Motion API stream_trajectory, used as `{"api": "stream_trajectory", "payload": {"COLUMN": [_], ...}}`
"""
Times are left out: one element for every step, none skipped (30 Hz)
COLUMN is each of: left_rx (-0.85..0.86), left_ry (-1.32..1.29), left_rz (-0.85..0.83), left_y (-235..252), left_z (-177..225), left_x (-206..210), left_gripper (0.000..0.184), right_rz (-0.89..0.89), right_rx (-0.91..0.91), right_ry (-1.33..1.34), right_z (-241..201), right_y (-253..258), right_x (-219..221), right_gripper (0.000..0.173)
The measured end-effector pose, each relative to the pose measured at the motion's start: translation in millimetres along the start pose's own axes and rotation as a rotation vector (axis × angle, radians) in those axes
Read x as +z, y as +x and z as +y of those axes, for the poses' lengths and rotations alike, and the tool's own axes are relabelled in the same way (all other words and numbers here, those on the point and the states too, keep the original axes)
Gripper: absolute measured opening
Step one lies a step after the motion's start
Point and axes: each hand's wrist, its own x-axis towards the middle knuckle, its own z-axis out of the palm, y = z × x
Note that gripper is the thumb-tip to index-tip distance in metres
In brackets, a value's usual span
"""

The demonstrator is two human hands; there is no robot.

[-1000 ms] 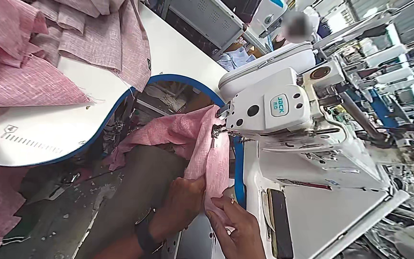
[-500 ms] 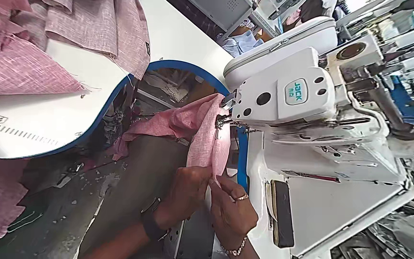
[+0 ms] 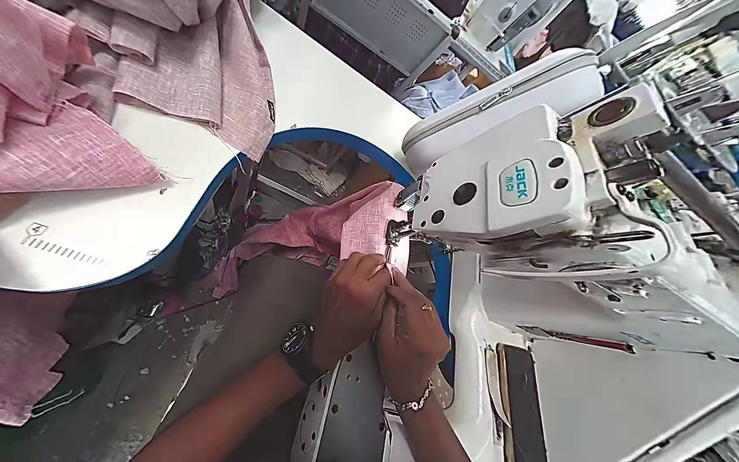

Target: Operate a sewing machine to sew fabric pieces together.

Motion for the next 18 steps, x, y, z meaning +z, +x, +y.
{"api": "stream_trajectory", "payload": {"left_rx": [-0.003,-0.010,-0.017,-0.029,-0.059,-0.116,-0.204,-0.325,-0.454,-0.572,-0.665,-0.715,-0.745,-0.768,-0.780,-0.793,-0.788,-0.787], "left_ry": [-0.008,-0.024,-0.051,-0.087,-0.135,-0.196,-0.275,-0.403,-0.580,-0.796,-1.027,-1.204,-1.231,-1.155,-1.042,-0.977,-0.913,-0.856], "left_rz": [0.002,-0.002,-0.013,-0.028,-0.045,-0.085,-0.163,-0.275,-0.353,-0.399,-0.454,-0.489,-0.479,-0.454,-0.444,-0.450,-0.460,-0.444], "left_y": [0,-1,0,6,19,36,53,69,78,83,86,93,112,135,156,175,185,181], "left_z": [-1,1,5,13,20,24,20,6,-18,-44,-68,-86,-91,-89,-84,-83,-85,-86], "left_x": [1,-2,-9,-24,-44,-65,-79,-80,-63,-32,4,31,46,53,58,65,71,76], "left_gripper": [0.021,0.022,0.024,0.025,0.028,0.034,0.040,0.045,0.049,0.051,0.053,0.054,0.047,0.034,0.020,0.009,0.005,0.009], "right_rz": [-0.023,-0.040,-0.055,-0.061,-0.058,-0.066,-0.089,-0.115,-0.125,-0.116,-0.107,-0.098,-0.090,-0.090,-0.097,-0.095,-0.085,-0.075], "right_rx": [0.007,0.006,0.003,-0.002,-0.010,-0.015,-0.024,-0.042,-0.070,-0.107,-0.134,-0.149,-0.151,-0.148,-0.141,-0.137,-0.135,-0.132], "right_ry": [-0.024,-0.041,-0.046,-0.045,-0.050,-0.067,-0.095,-0.116,-0.139,-0.163,-0.179,-0.186,-0.185,-0.185,-0.188,-0.188,-0.186,-0.182], "right_z": [0,2,2,1,-1,-5,-10,-14,-17,-18,-17,-16,-17,-16,-16,-14,-13,-12], "right_y": [1,1,0,-2,-3,-5,-8,-9,-9,-8,-7,-6,-5,-4,-7,-8,-8,-7], "right_x": [1,2,1,0,0,0,0,0,1,4,5,6,9,9,8,7,8,10], "right_gripper": [0.022,0.023,0.024,0.025,0.025,0.025,0.025,0.025,0.025,0.025,0.025,0.026,0.027,0.027,0.026,0.026,0.026,0.027]}}
